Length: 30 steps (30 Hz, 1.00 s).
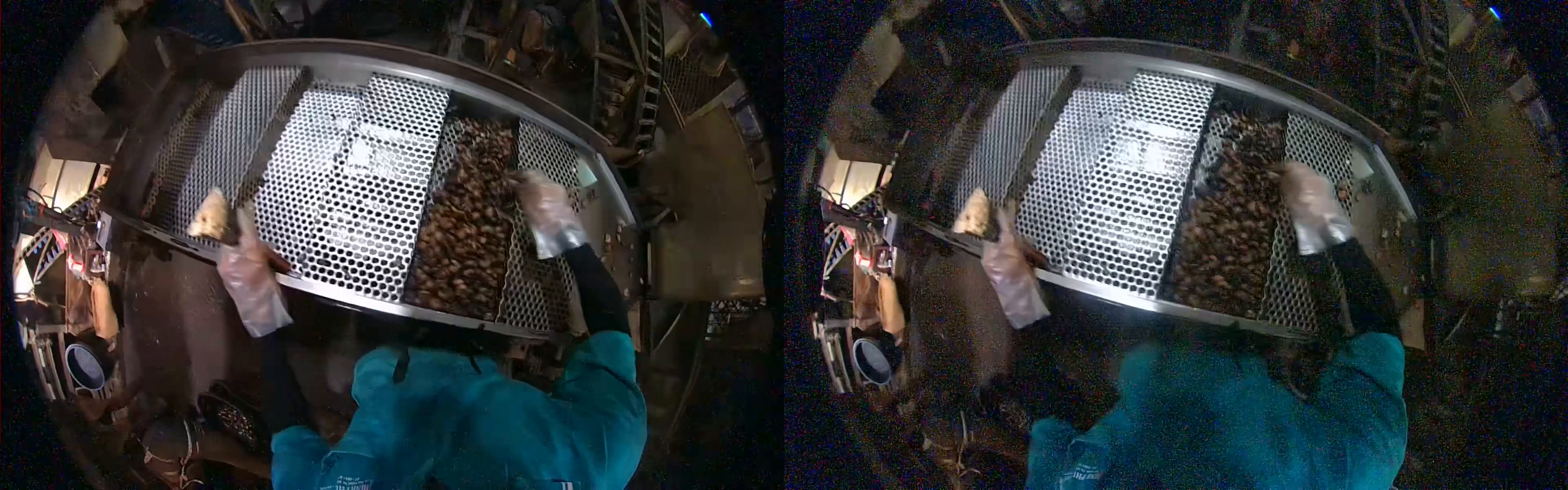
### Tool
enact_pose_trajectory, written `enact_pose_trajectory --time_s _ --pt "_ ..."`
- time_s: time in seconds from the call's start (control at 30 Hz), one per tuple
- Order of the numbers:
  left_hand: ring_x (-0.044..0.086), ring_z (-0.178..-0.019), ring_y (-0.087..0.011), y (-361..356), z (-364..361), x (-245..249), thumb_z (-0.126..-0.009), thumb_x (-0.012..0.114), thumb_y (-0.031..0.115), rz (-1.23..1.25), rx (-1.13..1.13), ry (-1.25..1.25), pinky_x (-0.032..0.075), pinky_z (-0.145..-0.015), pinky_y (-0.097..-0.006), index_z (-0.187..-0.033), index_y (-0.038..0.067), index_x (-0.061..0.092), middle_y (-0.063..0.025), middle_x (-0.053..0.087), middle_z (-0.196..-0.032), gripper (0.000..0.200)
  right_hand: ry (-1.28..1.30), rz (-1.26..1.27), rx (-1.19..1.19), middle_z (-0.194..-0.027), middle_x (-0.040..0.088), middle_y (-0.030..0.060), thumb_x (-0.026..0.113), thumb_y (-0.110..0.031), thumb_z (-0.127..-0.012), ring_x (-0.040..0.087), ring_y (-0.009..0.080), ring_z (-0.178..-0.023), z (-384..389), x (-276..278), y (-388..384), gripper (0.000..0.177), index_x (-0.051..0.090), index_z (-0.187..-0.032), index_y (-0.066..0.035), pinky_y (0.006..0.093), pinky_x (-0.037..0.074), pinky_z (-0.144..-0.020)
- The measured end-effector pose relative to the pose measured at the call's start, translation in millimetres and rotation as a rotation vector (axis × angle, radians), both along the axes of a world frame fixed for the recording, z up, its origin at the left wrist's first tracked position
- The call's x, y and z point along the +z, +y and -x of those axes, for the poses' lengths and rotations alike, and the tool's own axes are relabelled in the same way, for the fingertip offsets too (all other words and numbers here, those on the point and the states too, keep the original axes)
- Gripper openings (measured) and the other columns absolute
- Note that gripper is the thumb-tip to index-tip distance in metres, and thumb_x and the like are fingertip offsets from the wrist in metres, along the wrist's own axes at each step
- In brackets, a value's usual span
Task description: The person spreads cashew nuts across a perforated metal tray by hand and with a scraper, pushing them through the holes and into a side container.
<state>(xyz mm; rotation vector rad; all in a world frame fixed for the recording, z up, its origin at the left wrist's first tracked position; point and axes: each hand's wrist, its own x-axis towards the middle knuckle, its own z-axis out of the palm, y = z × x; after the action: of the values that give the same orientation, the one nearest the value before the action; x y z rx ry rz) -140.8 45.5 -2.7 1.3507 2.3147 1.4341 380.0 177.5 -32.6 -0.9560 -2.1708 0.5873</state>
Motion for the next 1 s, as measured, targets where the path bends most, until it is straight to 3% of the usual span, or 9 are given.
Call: enact_pose_trajectory --time_s 0.07,0.13,0.23,0.37,0.47,0.63,0.83,0.9,1.0 --pt "0.06 -0.047 -0.0174 -6.8 -6.2 5.1 -0.103 0.062 0.029 -0.097 -0.128 -0.089 0.044 -0.039 -0.0279 -0.134 0.01 0.062 -0.0087 0.067 -0.065 0.037 -0.339 -0.014 -0.276 -0.114 0.066 0.0132 0.066 -0.014 -0.096 0.067 0.0174 -0.092 -41.5 23.3 -24.7 0.036 0.061 -0.127 0.003 0.0236 0.06 -0.07" --pt "0.061 -0.047 -0.0111 -5.5 -6.5 -12.2 -0.105 0.058 0.024 -0.177 -0.024 0.756 0.043 -0.032 -0.0213 -0.15 0.015 0.046 -0.0058 0.069 -0.07 0.047 -0.593 -0.025 -0.552 -0.118 0.067 0.0166 0.071 -0.02 -0.092 0.067 0.0233 -0.1 -68.0 38.8 -48.1 0.037 0.066 -0.121 0.002 0.0273 0.061 -0.075" --pt "0.06 -0.045 -0.0058 -0.9 -10.7 1.7 -0.105 0.056 0.017 -0.041 0.048 -0.496 0.049 -0.031 -0.0182 -0.16 0.017 0.033 -0.0063 0.074 -0.078 0.059 -0.727 0.018 -0.788 -0.123 0.068 0.0216 0.08 -0.029 -0.087 0.067 0.0323 -0.113 -43.7 61.6 -65.5 0.04 0.074 -0.112 0.002 0.0328 0.061 -0.083" --pt "0.057 -0.045 -0.0069 12.0 34.9 -42.8 -0.107 0.054 0.026 -0.265 0.033 0.919 0.049 -0.031 -0.0186 -0.162 0.019 0.026 -0.0062 0.073 -0.081 0.063 -0.803 0.418 -0.4 -0.159 0.033 0.0254 0.071 -0.035 -0.093 0.045 0.034 -0.137 83.4 73.7 -51.5 0.071 0.042 -0.154 -0.011 0.0441 0.045 -0.112" --pt "0.058 -0.043 -0.0153 1.3 -19.4 22.4 -0.101 0.066 0.037 -0.036 0.1 -0.157 0.046 -0.039 -0.0287 -0.102 -0.009 0.072 -0.0155 0.073 -0.078 0.046 -1.059 0.1 -0.161 -0.153 0.026 0.0179 0.06 -0.052 -0.098 0.029 0.033 -0.141 131.9 36.1 -15.0 0.065 0.039 -0.15 -0.019 0.0476 0.034 -0.113" --pt "0.053 -0.041 -0.015 -1.2 -23.0 14.9 -0.098 0.07 0.038 -0.12 0.002 -0.055 0.044 -0.038 -0.0308 -0.085 -0.004 0.075 -0.0092 0.067 -0.064 0.044 0.204 -0.63 -0.296 -0.079 0.063 0.0013 0.055 -0.035 -0.103 0.063 0.0156 -0.07 112.1 -81.1 86.4 0.028 0.063 -0.102 -0.009 0.0322 0.055 -0.06" --pt "0.059 -0.048 -0.0158 5.5 -9.2 6.2 -0.097 0.071 0.041 0.017 0.01 -0.068 0.047 -0.042 -0.0296 -0.106 -0.001 0.074 -0.0082 0.067 -0.065 0.043 1.01 1.139 0.443 -0.096 0.067 0.0072 0.06 -0.04 -0.099 0.067 0.0191 -0.079 20.5 -146.4 56.1 0.045 0.058 -0.128 -0.006 0.0379 0.059 -0.074" --pt "0.061 -0.05 -0.0156 4.2 -22.2 -19.1 -0.098 0.071 0.041 -0.096 0.062 0.321 0.046 -0.044 -0.0295 -0.108 0.002 0.075 -0.0088 0.068 -0.065 0.041 0.551 0.802 0.307 -0.099 0.067 0.0083 0.062 -0.037 -0.098 0.067 0.0201 -0.083 -0.6 -110.1 24.9 0.046 0.055 -0.133 -0.007 0.0389 0.059 -0.076" --pt "0.052 -0.042 -0.0143 2.8 -32.7 4.6 -0.098 0.07 0.036 -0.105 0.077 0.05 0.041 -0.04 -0.0303 -0.114 0.002 0.073 -0.0045 0.058 -0.055 0.037 -0.161 0.243 0.028 -0.103 0.066 0.0099 0.064 -0.031 -0.096 0.067 0.0216 -0.089 -37.7 -43.7 -24.9 0.052 0.05 -0.141 -0.009 0.0404 0.059 -0.079"
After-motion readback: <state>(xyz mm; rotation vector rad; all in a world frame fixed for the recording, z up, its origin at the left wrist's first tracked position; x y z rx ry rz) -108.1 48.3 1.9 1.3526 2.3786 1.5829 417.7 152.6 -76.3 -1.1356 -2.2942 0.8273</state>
